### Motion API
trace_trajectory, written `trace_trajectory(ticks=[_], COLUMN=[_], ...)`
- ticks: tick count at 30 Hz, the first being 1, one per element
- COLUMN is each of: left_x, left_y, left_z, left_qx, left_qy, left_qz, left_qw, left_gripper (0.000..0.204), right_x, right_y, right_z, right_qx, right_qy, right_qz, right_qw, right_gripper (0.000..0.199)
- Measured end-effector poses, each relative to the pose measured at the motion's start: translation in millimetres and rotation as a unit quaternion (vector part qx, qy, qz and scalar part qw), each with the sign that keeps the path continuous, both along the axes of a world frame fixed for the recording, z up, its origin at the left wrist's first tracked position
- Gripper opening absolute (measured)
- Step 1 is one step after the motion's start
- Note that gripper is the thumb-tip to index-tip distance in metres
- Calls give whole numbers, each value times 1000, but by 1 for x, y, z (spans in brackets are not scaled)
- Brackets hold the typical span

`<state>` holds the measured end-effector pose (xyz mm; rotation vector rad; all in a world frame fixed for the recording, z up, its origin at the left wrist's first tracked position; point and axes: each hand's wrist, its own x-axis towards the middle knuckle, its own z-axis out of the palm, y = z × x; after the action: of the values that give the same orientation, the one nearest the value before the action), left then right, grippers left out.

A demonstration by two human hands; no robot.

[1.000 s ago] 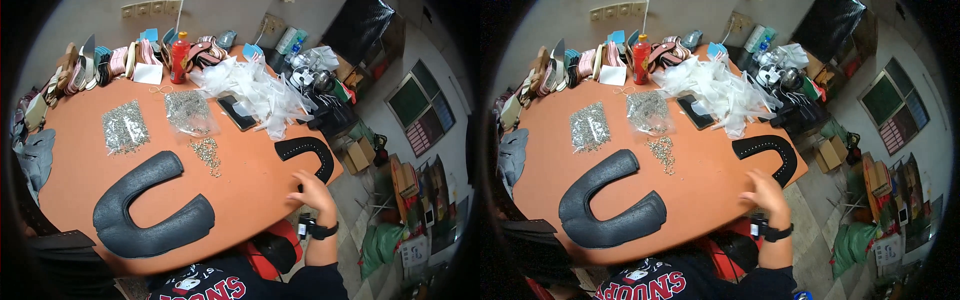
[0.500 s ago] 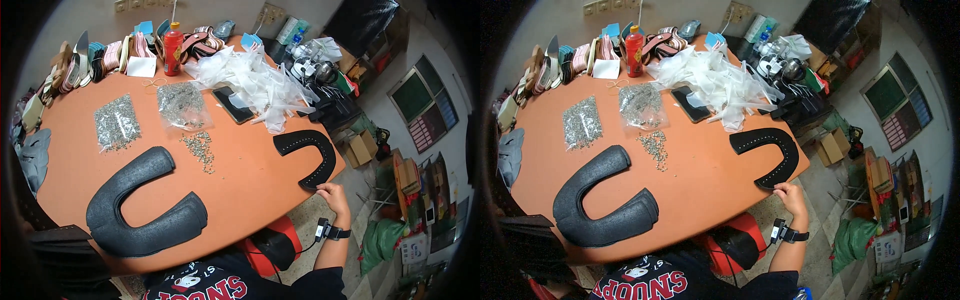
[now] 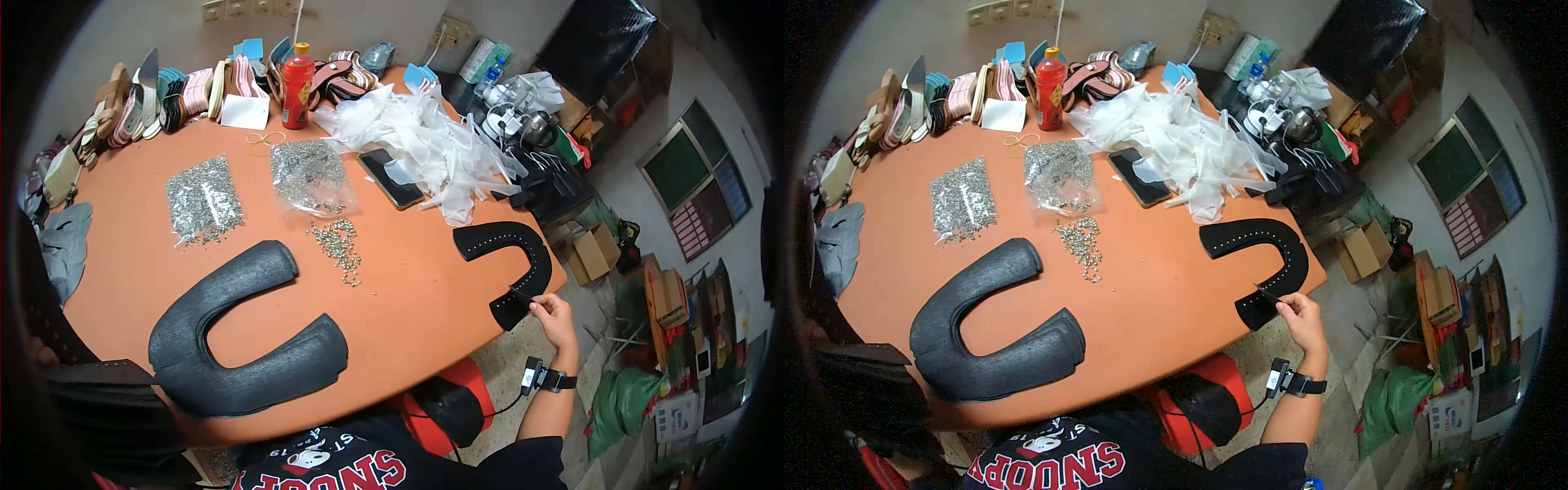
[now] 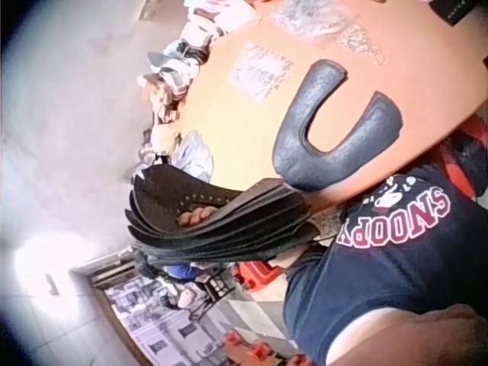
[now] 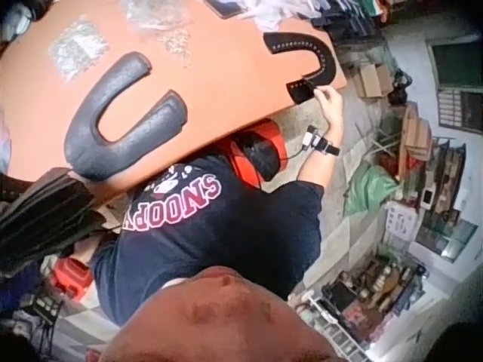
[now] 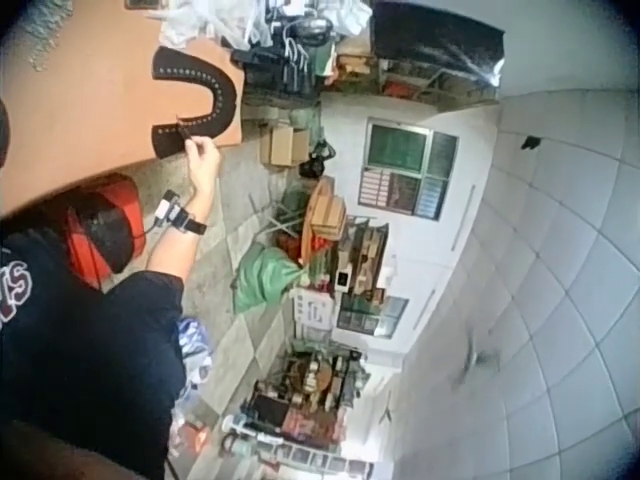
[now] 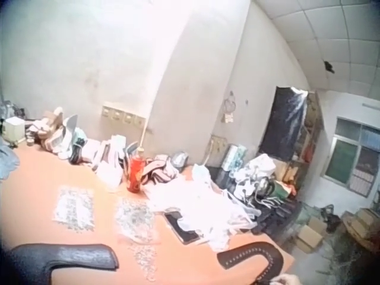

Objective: Marking, checking, and stacking studded black shoe upper components.

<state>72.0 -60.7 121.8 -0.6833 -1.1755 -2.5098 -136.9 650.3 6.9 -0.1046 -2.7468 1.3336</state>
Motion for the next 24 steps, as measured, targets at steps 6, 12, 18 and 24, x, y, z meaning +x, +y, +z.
trace_trajectory(ticks=[6, 12, 18, 24], left_x=[94, 47, 22, 39], left_y=[-39, 47, 102, 100], left_z=[-19, -70, 1, -17], left_qx=[-69, -294, 177, 102], left_qy=[14, 10, 23, -15], left_qz=[88, 877, 303, 351], left_qw=[994, 380, 936, 931], left_gripper=[30, 41, 59, 54], right_x=[-7, 8, 45, 104], right_y=[-50, -196, -384, -482], right_z=[20, 105, 114, 128], right_qx=[201, 104, -86, -254], right_qy=[23, 144, 118, 88], right_qz=[176, 384, 696, 732], right_qw=[963, 906, 703, 626], right_gripper=[20, 40, 87, 100])
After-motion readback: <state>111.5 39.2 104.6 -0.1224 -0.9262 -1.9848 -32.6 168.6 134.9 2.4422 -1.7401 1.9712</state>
